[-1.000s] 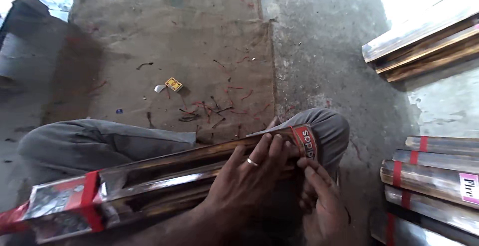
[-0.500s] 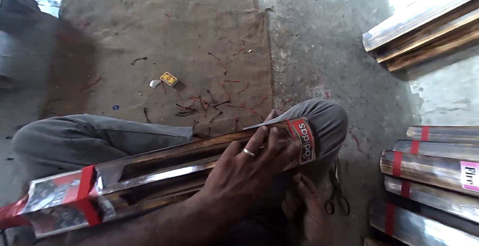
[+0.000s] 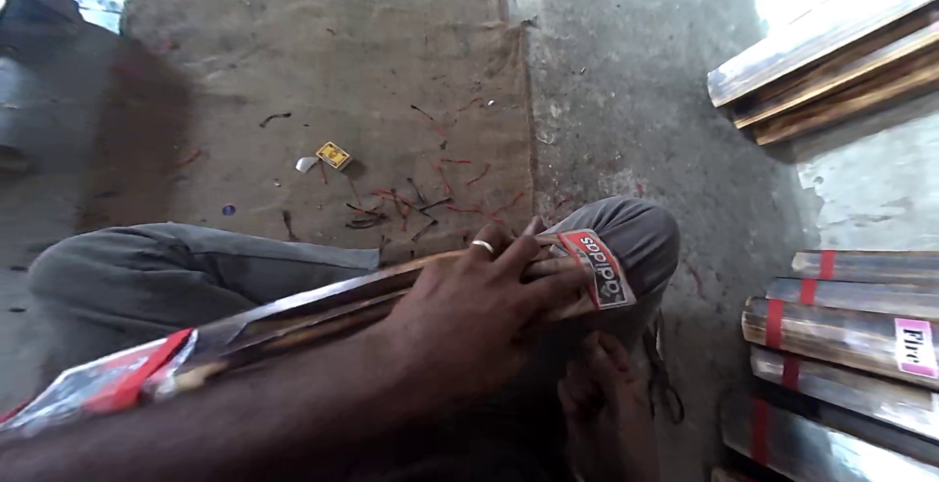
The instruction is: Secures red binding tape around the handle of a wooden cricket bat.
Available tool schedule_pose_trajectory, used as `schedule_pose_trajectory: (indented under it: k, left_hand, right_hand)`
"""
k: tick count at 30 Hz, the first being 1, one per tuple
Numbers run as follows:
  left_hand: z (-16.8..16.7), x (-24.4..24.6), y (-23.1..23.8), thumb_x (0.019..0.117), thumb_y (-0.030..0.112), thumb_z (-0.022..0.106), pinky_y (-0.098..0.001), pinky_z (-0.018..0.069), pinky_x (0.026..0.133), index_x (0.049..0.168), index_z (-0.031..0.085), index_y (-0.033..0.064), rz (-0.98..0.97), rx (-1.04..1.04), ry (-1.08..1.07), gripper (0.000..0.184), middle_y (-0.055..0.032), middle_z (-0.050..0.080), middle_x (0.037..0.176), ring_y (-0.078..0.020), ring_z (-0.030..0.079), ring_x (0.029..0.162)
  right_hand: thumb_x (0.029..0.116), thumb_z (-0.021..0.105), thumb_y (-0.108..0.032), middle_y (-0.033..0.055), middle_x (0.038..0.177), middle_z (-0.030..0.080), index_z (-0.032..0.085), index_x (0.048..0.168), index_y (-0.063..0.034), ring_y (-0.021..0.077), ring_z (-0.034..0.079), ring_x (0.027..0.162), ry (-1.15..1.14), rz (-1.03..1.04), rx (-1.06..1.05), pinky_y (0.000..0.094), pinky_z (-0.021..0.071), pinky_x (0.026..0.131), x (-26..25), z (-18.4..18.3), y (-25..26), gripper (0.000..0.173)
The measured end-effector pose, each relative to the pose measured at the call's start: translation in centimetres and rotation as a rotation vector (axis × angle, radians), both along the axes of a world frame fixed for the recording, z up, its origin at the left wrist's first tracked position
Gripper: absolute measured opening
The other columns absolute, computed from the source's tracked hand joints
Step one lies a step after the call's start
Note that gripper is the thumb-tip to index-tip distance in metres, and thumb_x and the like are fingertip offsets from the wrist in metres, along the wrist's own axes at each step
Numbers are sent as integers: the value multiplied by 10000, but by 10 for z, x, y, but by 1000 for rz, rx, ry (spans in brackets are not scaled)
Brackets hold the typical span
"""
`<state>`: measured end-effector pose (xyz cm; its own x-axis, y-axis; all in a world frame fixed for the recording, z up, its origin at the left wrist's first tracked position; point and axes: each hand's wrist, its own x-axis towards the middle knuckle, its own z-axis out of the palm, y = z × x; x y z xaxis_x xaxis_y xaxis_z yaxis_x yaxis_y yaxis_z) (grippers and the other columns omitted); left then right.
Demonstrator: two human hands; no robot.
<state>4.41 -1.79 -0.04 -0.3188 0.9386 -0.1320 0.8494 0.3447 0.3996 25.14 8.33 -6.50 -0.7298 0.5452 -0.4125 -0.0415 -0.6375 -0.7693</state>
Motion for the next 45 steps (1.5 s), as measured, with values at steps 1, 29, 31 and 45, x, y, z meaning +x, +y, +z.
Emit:
schedule_pose_trajectory:
  k: [1,29,31,45]
  left_hand:
    - [9,-7,1,725,480,773,-479,537,604,1486,394,585,2,-53,-77,857,20,545,1356,-288,572,1131]
    - [-61,44,-11,946,403,642,-662,416,982,1655,199,218,180,8,262,856,-118,142,1719,-418,244,1526]
    - [-60,41,-11,867,401,701,-636,444,954,1653,213,215,164,1,233,943,-100,151,1720,-412,282,1508]
    - [9,-11,-7,682,554,839,-550,568,699,1543,251,609,36,-271,-478,1044,10,599,1348,-235,663,958]
  right_hand:
    - [1047,556,-187,-51,606,422,670,1119,-83,34,405,478,17,5,36,223,405,458,-4,6,1,171]
    - [1048,484,-173,-57,601,425,683,1180,-72,41,403,464,-280,42,174,224,394,440,9,3,0,260]
    - [1044,488,-169,-58,598,423,683,1170,-80,37,396,460,-281,-3,167,221,387,435,19,-4,-4,249]
    - [1026,604,-233,-75,642,532,718,1076,-164,-5,475,506,-11,69,182,189,450,485,-1,19,7,143]
